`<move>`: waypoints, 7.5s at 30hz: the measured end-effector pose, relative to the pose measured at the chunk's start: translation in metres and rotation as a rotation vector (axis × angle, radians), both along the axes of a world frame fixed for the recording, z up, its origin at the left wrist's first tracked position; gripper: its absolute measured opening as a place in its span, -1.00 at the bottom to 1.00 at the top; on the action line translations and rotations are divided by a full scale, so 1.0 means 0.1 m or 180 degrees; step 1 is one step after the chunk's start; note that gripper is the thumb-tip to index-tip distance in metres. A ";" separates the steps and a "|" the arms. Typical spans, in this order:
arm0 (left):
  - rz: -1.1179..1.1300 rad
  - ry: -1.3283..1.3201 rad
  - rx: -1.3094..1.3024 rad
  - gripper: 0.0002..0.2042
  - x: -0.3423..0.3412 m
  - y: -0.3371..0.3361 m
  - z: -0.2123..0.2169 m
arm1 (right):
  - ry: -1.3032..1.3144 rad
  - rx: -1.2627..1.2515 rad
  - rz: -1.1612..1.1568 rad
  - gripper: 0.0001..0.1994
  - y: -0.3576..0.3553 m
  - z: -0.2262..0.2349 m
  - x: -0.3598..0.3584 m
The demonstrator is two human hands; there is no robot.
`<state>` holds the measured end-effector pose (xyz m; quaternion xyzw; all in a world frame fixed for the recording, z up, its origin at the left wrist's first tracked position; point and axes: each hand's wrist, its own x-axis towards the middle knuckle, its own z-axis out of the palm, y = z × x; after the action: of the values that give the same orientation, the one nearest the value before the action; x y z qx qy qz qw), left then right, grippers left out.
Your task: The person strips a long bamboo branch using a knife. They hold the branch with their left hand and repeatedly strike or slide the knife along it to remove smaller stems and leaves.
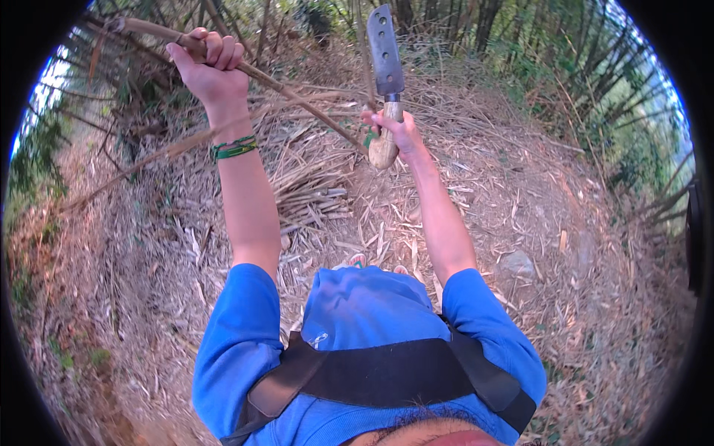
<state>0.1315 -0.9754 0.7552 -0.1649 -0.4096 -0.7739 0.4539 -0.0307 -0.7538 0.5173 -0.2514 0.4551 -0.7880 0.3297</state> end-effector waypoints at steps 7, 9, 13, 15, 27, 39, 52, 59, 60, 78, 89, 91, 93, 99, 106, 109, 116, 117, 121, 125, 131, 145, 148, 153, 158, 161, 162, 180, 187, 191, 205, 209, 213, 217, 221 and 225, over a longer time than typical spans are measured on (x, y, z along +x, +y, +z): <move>0.1637 -0.0348 0.0972 -0.25 0.65 -0.42 -0.91 | 0.0836 0.0966 0.0264 -0.79 -0.23 -0.33 0.51; 0.1618 -0.0451 0.1132 -0.25 0.92 -0.30 -1.18 | 0.1133 0.1499 0.0409 -0.79 -0.24 -0.37 0.67; 0.2510 -0.1687 0.1245 -0.43 1.42 -0.34 -1.96 | 0.1651 0.1958 0.1016 -0.76 -0.29 -0.66 1.04; 0.2714 -0.2080 0.1528 -0.44 1.68 -0.35 -2.31 | 0.1737 0.2078 0.1236 -0.73 -0.35 -0.79 1.25; 0.3007 -0.2106 0.2942 -0.53 2.94 -0.94 -4.05 | 0.2397 0.2834 0.2339 -0.59 -1.21 -1.58 2.11; 0.3164 -0.3678 0.4218 -0.61 3.54 -2.50 -6.14 | 0.2266 0.2972 0.1572 -0.63 -2.47 -1.82 2.51; 0.2390 -0.4074 0.4635 0.14 2.73 -3.79 -6.77 | 0.1349 0.5349 -0.0260 -0.71 -0.86 -1.95 1.75; 0.1228 -0.4197 0.3849 -0.01 3.54 -3.80 -6.95 | 0.0078 0.5674 -0.0325 -0.79 -0.04 -2.24 2.10; 0.1113 -0.4272 0.3880 -0.04 3.64 -3.56 -6.98 | -0.0022 0.5800 -0.0331 -0.80 0.17 -2.35 2.19; -0.0299 -0.6709 0.2404 -0.65 4.16 -1.41 -6.22 | -0.1397 0.4945 -0.0768 -0.83 0.45 -2.46 2.08; 0.1448 -0.5650 0.1145 -0.49 2.66 -2.27 -6.05 | -0.2213 0.4583 -0.0403 -0.89 0.94 -3.19 0.77; 0.1471 -0.5839 0.1227 -0.61 2.70 -2.12 -6.26 | -0.2044 0.4792 0.0130 -0.91 1.15 -3.50 0.56; 0.1672 -0.6009 0.1208 -0.69 2.40 -1.84 -6.51 | -0.1629 0.4935 0.0608 -0.92 1.19 -3.77 -0.09; 0.2739 -0.7510 -0.0612 -0.48 1.97 -0.77 -6.12 | -0.1430 0.4525 0.0497 -0.93 0.93 -3.90 -0.91; 0.2168 -0.8152 0.0056 -0.46 0.98 -0.53 -5.48 | -0.1615 0.4548 0.0243 -0.93 0.88 -3.67 -1.58; 0.2634 -0.8035 -0.0025 -0.45 0.76 -0.47 -5.70 | -0.1402 0.4667 0.0386 -0.91 0.98 -3.62 -1.71; 0.1811 -0.7528 -0.0023 -0.42 0.19 -0.57 -6.04 | -0.1187 0.5340 0.0880 -0.87 1.55 -3.76 -1.72; 0.1786 -0.7510 0.0015 -0.41 0.26 -0.57 -6.07 | -0.0179 0.4668 0.1280 -0.85 1.46 -3.61 -1.69; 0.1168 -0.6273 -0.0266 -0.49 0.21 -0.68 -6.27 | 0.1575 0.3417 0.1169 -0.78 1.64 -3.26 -1.62; 0.0579 -0.6025 -0.0964 -0.54 0.30 -1.19 -6.60 | -0.0310 0.4769 0.0190 -0.84 1.55 -3.83 -1.70; 0.0474 -0.6279 -0.2236 -0.61 0.29 -3.32 -7.03 | -0.1411 0.4447 -0.0952 -0.90 -0.28 -4.41 -2.12; 0.0471 -0.6114 -0.3473 -0.67 -3.50 -7.25 -8.75 | -0.2404 0.3967 -0.0155 -0.86 -4.78 -5.17 -2.78; 0.0313 -0.6099 -0.3745 -0.56 -3.94 -7.68 -9.54 | -0.2242 0.4336 -0.0041 -0.87 -5.05 -5.53 -2.49; -0.0032 -0.6043 -0.4642 -0.40 -4.58 -8.23 -10.66 | -0.2001 0.4823 0.0160 -0.89 -5.39 -5.60 -2.32; 0.0531 -0.5918 -0.5877 -0.33 -4.73 -8.70 -11.57 | -0.2397 0.5124 -0.0170 -0.89 -5.41 -5.73 -2.24; -0.0181 -0.6452 -0.5794 -0.23 -5.05 -8.76 -11.79 | -0.2573 0.5243 -0.0403 -0.87 -5.33 -5.80 -2.19; -0.0592 -0.6731 -0.5694 -0.19 -5.17 -8.81 -11.80 | -0.2640 0.5252 -0.0472 -0.87 -5.37 -5.78 -2.23; -0.1299 -0.7269 -0.4399 -0.58 -5.50 -7.92 -10.76 | -0.2274 0.5116 -0.0464 -0.85 -5.00 -5.43 -2.07; -0.1217 -0.7020 -0.4540 -0.63 -5.45 -6.66 -9.34 | -0.2120 0.4420 -0.1374 -0.86 -4.30 -4.65 -1.98; -0.1785 -0.7078 -0.4574 -0.62 -5.53 -5.76 -8.46 | -0.2294 0.4126 -0.2120 -0.87 -3.54 -4.31 -1.76; -0.1972 -0.6086 -0.6509 -0.88 -5.79 -2.88 -7.08 | -0.2168 0.5611 -0.4058 -0.76 0.44 -4.73 2.51; -0.2089 -0.7101 -0.3750 -0.94 -5.24 -2.48 -6.99 | -0.4808 0.5511 -0.2553 -0.64 1.12 -4.74 4.16; -0.1731 -0.6935 -0.4807 -0.95 -5.00 -1.59 -6.85 | -0.4865 0.5022 -0.1206 -0.76 1.24 -3.98 4.82; -0.1710 -0.6881 -0.5297 -0.93 -4.90 -1.71 -6.97 | -0.4054 0.4599 -0.0371 -0.83 1.55 -3.55 4.86; -0.1560 -0.7188 -0.4632 -0.90 -4.90 -1.90 -7.19 | -0.3994 0.4418 -0.0793 -0.81 1.82 -3.45 4.77; -0.1314 -0.7004 -0.5147 -0.86 -4.95 -1.74 -6.99 | -0.4788 0.4345 -0.2734 -0.76 1.49 -3.34 3.99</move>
<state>-0.3634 -1.1495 0.0560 0.2533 -0.8533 -0.1063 -0.4432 0.3684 -0.6045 0.1835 0.7065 0.5273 -0.3717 0.2907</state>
